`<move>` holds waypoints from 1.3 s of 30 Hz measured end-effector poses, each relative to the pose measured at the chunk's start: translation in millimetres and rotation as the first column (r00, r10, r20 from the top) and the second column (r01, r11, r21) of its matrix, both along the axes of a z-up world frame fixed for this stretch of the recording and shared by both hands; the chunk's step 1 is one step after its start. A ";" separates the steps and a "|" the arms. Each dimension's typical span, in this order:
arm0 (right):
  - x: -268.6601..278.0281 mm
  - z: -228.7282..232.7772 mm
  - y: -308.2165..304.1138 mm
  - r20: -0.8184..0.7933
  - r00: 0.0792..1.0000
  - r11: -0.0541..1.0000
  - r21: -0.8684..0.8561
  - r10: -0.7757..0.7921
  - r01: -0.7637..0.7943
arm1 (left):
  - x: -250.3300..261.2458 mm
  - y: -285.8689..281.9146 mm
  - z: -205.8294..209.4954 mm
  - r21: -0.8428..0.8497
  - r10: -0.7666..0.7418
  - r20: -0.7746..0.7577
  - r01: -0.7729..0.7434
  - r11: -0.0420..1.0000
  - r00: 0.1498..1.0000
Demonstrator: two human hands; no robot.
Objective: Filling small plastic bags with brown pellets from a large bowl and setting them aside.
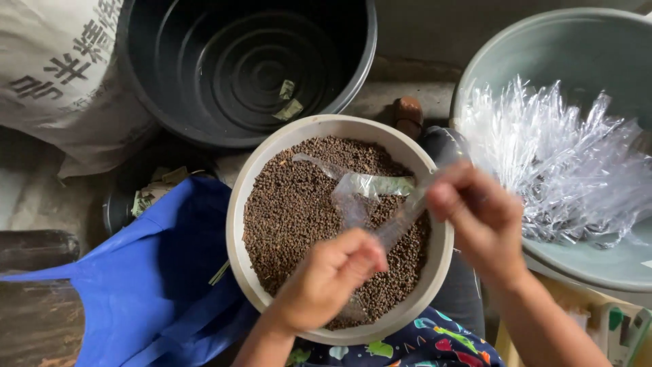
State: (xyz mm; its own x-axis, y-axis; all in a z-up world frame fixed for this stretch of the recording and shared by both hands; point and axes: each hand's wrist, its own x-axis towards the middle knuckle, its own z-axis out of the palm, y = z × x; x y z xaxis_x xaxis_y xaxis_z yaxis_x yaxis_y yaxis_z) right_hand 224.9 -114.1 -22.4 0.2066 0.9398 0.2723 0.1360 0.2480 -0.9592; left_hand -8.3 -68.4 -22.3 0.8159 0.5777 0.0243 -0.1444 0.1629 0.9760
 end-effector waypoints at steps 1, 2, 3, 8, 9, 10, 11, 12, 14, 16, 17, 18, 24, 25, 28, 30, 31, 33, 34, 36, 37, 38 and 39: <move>-2.0 1.0 -1.7 0.004 1.000 1.000 0.001 -0.004 0.004 | -0.2 6.5 0.7 0.001 -0.004 0.004 0.004 1.000 1.000; -4.6 1.9 -3.5 -0.051 0.998 1.000 -0.002 -0.021 0.021 | -0.7 13.0 1.2 0.168 0.070 -0.050 -0.061 0.984 0.996; -7.9 2.6 -3.8 -0.109 0.994 1.000 -0.007 -0.027 0.026 | -2.8 18.2 2.4 0.333 0.163 -0.094 -0.124 0.935 0.982; -32.2 -1.4 -12.9 0.182 0.966 0.980 0.035 0.186 -0.195 | 1.0 22.2 -9.7 0.648 0.640 -0.061 -0.458 0.609 0.766; -40.7 0.2 -13.9 0.356 0.901 0.964 -0.001 0.248 -0.265 | -0.8 19.0 1.6 0.416 0.595 -0.097 -0.511 0.752 0.798; -43.2 -0.1 -15.5 0.359 0.900 0.964 0.001 0.249 -0.267 | 2.9 19.3 2.6 0.417 0.597 -0.093 -0.514 0.750 0.797; -46.0 -0.5 -18.4 0.382 0.849 0.924 -0.037 0.365 -0.381 | 5.7 17.4 3.2 0.428 0.598 -0.105 -0.507 0.748 0.794; -48.9 -1.0 -21.4 0.401 0.784 0.870 -0.078 0.475 -0.487 | 8.5 15.6 3.8 0.439 0.600 -0.117 -0.500 0.746 0.792; -46.4 3.4 -24.5 0.337 0.833 0.894 -0.067 0.438 -0.442 | 12.0 10.7 -8.3 0.567 0.603 -0.088 -0.458 0.685 0.793; -45.0 4.4 -22.6 0.271 0.881 0.920 -0.064 0.388 -0.386 | 16.4 5.9 -10.8 0.680 0.593 -0.062 -0.401 0.614 0.803; -45.4 3.3 -18.9 0.155 0.954 0.966 -0.091 0.256 -0.244 | 18.0 2.8 -7.4 0.659 0.520 -0.048 -0.364 0.658 0.853; -45.8 2.2 -15.1 0.043 0.993 0.986 -0.135 0.106 -0.100 | 19.6 -0.3 -4.1 0.638 0.443 -0.031 -0.324 0.699 0.896; -45.3 -11.0 -12.7 0.128 0.989 0.989 -0.136 0.076 -0.058 | 12.6 2.8 21.9 0.638 0.466 -0.073 -0.318 0.702 0.882; -44.7 -9.4 -12.4 0.126 0.989 0.988 -0.137 0.084 -0.066 | 10.7 4.5 26.8 0.638 0.473 -0.075 -0.322 0.700 0.878; -34.5 -5.6 -11.2 0.308 0.950 0.999 -0.032 0.045 -0.037 | 6.4 6.3 32.0 0.216 0.054 -0.126 -0.026 0.976 0.991; -17.8 -5.1 -13.1 0.092 0.992 0.993 -0.069 -0.085 0.092 | 5.0 1.4 21.5 -0.139 -0.027 -0.134 0.009 0.990 0.991; -15.8 -4.0 -14.3 0.092 0.992 0.994 -0.071 -0.082 0.088 | 5.2 2.9 14.8 -0.141 -0.024 -0.134 0.005 0.990 0.991; -11.9 -1.6 -16.0 -0.265 0.951 0.987 -0.024 -0.157 0.157 | 5.7 6.9 1.8 0.059 0.098 -0.023 -0.096 0.994 0.995; -13.1 -4.2 -17.6 -0.265 0.952 0.988 -0.023 -0.155 0.155 | 10.3 11.0 -6.5 0.060 0.100 -0.023 -0.098 0.993 0.995; -15.2 -9.3 -21.7 -0.190 0.979 0.996 0.079 0.067 -0.052 | 20.0 18.8 -23.3 0.790 0.675 0.030 -0.431 0.435 0.737; -23.5 -6.3 -22.6 -0.191 0.979 0.995 0.078 0.070 -0.056 | 17.4 18.5 -17.7 0.790 0.678 0.030 -0.432 0.434 0.735; -31.6 -3.4 -23.5 0.001 0.995 0.994 0.041 0.102 -0.102 | 14.9 18.2 -12.2 0.672 0.649 0.017 -0.490 0.556 0.760; -39.6 -0.6 -25.6 0.191 0.972 0.991 -0.004 0.134 -0.136 | 12.8 17.6 -6.9 0.531 0.615 0.011 -0.526 0.664 0.788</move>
State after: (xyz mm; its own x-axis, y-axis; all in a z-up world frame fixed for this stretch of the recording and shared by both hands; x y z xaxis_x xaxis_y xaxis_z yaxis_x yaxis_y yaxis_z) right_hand 185.2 -139.7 -23.0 0.0218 0.9529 0.3026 0.2804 0.2847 -0.9167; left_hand 4.5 -50.8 -29.2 0.3471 0.8754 0.3363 0.1122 -0.3948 0.9119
